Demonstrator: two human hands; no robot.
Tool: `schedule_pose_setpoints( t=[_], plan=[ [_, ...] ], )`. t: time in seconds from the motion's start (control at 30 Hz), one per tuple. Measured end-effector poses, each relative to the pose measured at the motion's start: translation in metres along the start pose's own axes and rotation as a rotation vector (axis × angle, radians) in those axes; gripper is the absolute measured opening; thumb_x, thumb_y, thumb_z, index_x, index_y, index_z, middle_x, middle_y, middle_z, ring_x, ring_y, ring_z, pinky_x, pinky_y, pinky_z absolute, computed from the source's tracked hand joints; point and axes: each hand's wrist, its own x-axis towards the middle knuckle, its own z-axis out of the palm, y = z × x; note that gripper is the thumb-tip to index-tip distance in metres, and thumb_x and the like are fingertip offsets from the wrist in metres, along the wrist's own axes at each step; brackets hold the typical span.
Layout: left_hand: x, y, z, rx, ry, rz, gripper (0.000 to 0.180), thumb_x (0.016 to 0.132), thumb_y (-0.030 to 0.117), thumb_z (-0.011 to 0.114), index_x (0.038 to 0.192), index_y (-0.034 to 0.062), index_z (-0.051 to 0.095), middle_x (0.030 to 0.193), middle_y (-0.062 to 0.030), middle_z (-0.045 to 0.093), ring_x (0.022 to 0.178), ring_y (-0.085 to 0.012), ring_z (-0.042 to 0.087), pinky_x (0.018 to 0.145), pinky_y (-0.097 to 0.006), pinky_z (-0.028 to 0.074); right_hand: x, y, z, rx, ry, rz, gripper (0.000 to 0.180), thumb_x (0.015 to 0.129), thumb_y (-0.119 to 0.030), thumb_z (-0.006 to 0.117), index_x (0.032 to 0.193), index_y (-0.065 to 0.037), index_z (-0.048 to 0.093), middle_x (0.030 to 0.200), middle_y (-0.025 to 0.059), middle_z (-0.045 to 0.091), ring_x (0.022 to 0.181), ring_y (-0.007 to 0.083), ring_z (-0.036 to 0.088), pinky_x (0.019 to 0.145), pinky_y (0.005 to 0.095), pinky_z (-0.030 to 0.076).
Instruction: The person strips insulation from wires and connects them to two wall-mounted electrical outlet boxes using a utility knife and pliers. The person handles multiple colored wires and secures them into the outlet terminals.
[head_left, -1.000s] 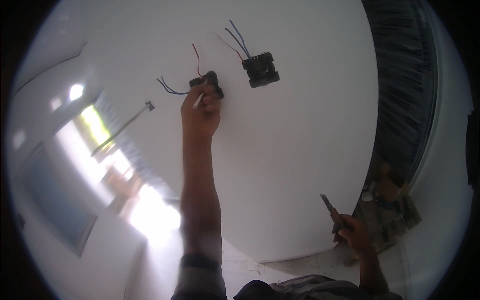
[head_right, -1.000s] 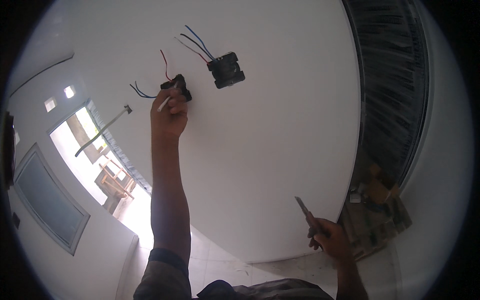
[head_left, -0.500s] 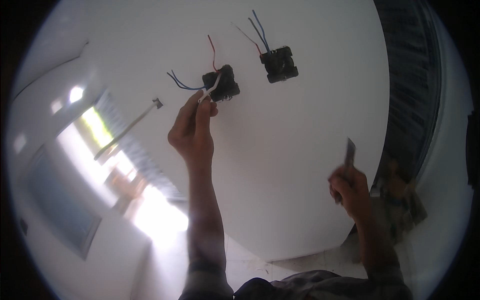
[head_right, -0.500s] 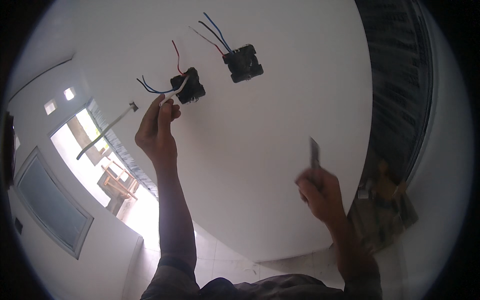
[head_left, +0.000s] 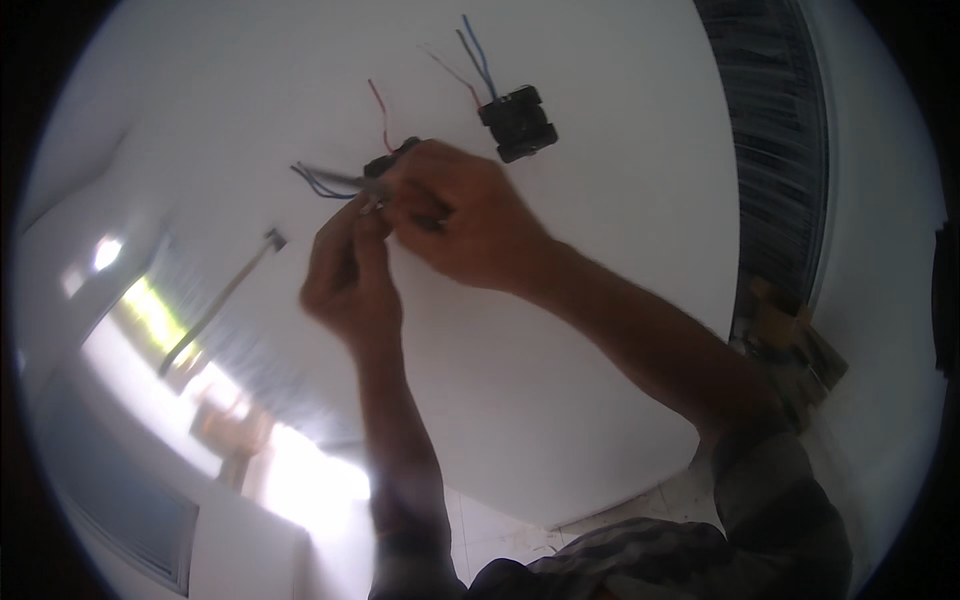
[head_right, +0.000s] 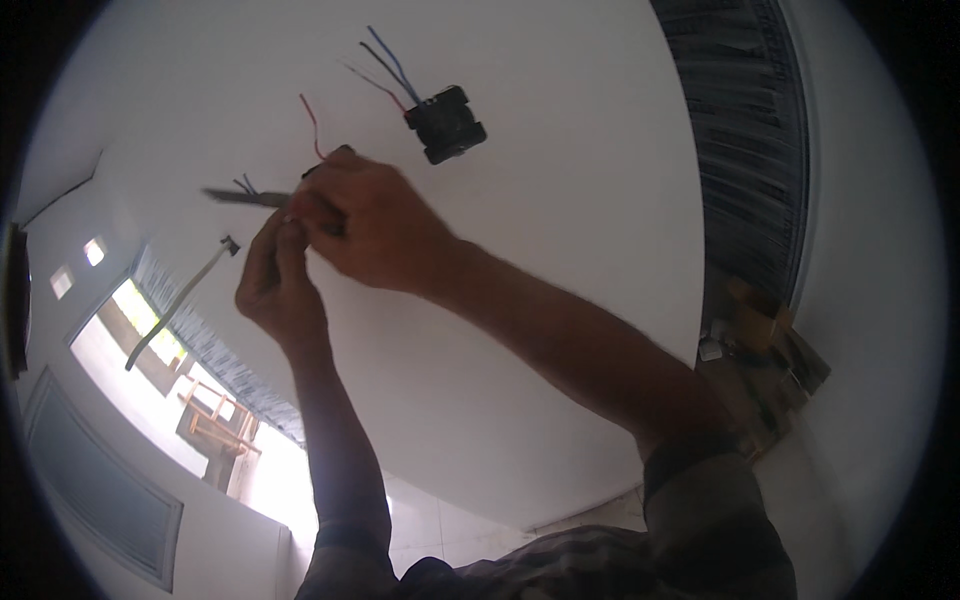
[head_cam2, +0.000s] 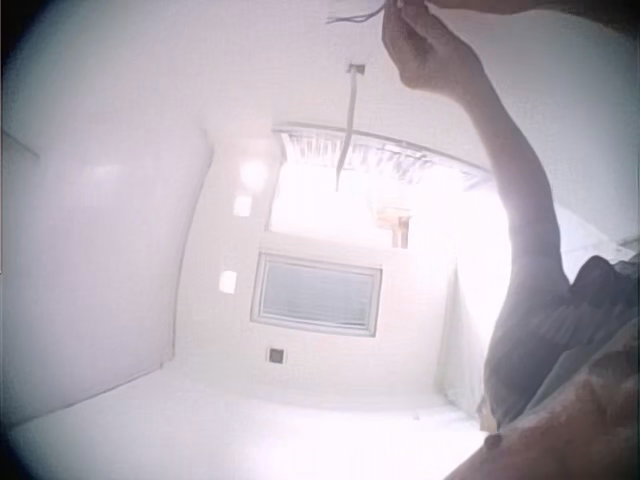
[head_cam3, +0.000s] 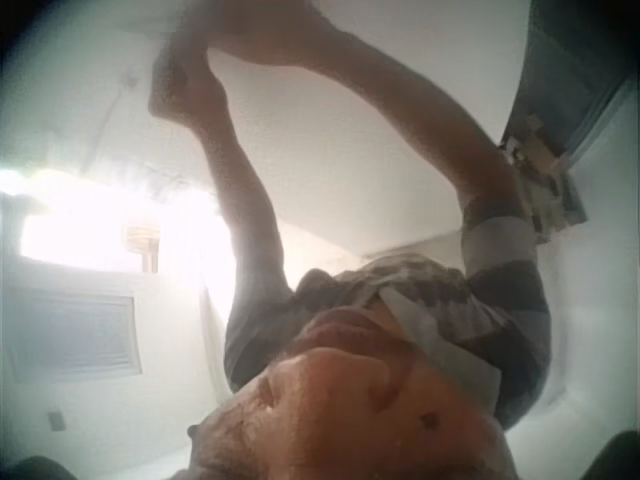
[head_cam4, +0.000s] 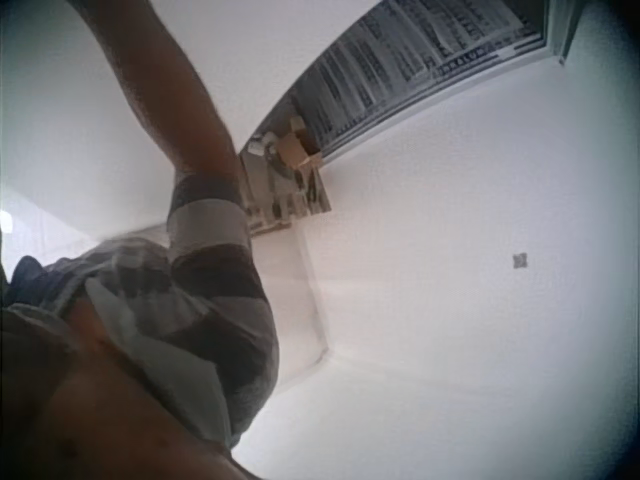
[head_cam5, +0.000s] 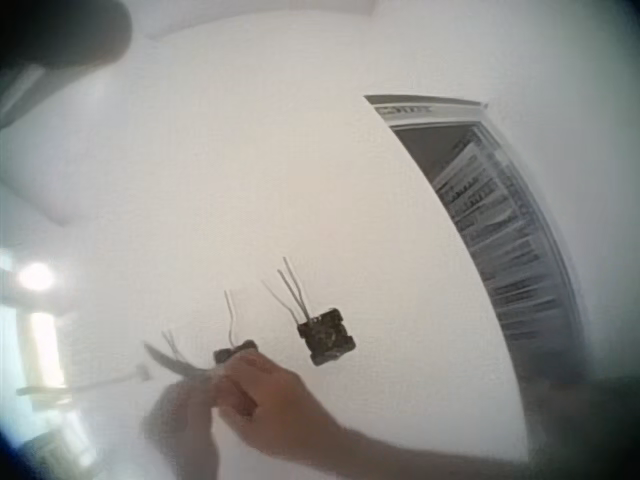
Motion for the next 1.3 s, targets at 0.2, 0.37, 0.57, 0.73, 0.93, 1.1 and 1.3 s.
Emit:
schedule_pose_setpoints(
  t=[0.2,0.37,0.57,0.73,0.93,1.1,1.3],
  plan=[
    [0.006,-0.015,-0.014,-0.119,0.074,-0.076,0.015,0.098,0.004,0.068,0.107,-0.0067,0.071,0.099,-0.0096,0.074,0.091,-0.0149,0.069,0.081,-0.027,0.055,0.008,0.002,0.026,-0.082,-0.002,-0.198,0.012,0.082,-0.005,0.074,0.09,-0.006,0.066,0.086,0.0062,0.061,0.083,0.0256,0.064,0.069,0.0385,0.054],
    [0.01,-0.018,-0.018,-0.111,0.068,-0.061,0.015,0.098,0.007,0.069,0.105,-0.0068,0.071,0.097,-0.0097,0.074,0.09,-0.0145,0.069,0.08,-0.027,0.054,0.014,0.004,0.028,-0.148,-0.043,-0.263,0.012,0.082,-0.006,0.076,0.088,-0.006,0.065,0.086,0.0055,0.061,0.084,0.0253,0.064,0.07,0.0389,0.056],
    [0.022,-0.019,-0.015,-0.157,0.017,-0.063,0.012,0.097,0.006,0.071,0.1,-0.0058,0.072,0.093,-0.0075,0.074,0.085,-0.0119,0.067,0.079,-0.026,0.053,0.023,0.004,0.018,-0.223,-0.069,-0.312,0.015,0.08,-0.003,0.076,0.088,-0.006,0.064,0.085,0.0053,0.06,0.082,0.0259,0.064,0.068,0.0382,0.055],
    [0.022,-0.012,-0.01,-0.341,-0.029,-0.161,0.013,0.095,0.009,0.077,0.089,-0.0018,0.073,0.091,-0.0053,0.073,0.085,-0.0097,0.065,0.079,-0.024,0.05,0.024,0.005,0.009,-0.161,-0.058,-0.277,0.017,0.078,0.0,0.075,0.089,-0.005,0.063,0.083,0.0049,0.06,0.073,0.0234,0.062,0.064,0.0357,0.052],
    [0.021,-0.006,-0.006,-0.371,-0.033,-0.224,0.008,0.091,0.002,0.075,0.097,-0.0035,0.075,0.084,-0.004,0.073,0.077,-0.0084,0.065,0.072,-0.023,0.051,0.026,0.009,-0.001,-0.192,-0.081,-0.334,0.016,0.079,0.001,0.072,0.089,-0.004,0.062,0.079,0.0038,0.057,0.065,0.0184,0.057,0.058,0.0326,0.047],
    [0.015,-0.015,-0.008,-0.407,-0.101,-0.198,0.01,0.092,-0.001,0.073,0.101,-0.0037,0.075,0.094,-0.005,0.074,0.084,-0.0083,0.066,0.074,-0.022,0.052,0.022,0.004,0.001,-0.198,-0.036,-0.254,0.016,0.077,0.001,0.071,0.086,-0.004,0.059,0.073,0.0022,0.052,0.059,0.0148,0.05,0.053,0.0319,0.041],
    [0.008,-0.009,-0.001,-0.422,-0.083,-0.153,0.014,0.098,0.001,0.068,0.109,-0.0053,0.073,0.104,-0.0098,0.075,0.096,-0.0141,0.069,0.09,-0.028,0.054,0.017,-0.001,0.005,-0.178,-0.021,-0.122,0.02,0.077,-0.009,0.077,0.082,-0.002,0.059,0.077,0.0094,0.06,0.065,0.0262,0.061,0.058,0.0382,0.05]
  ],
)
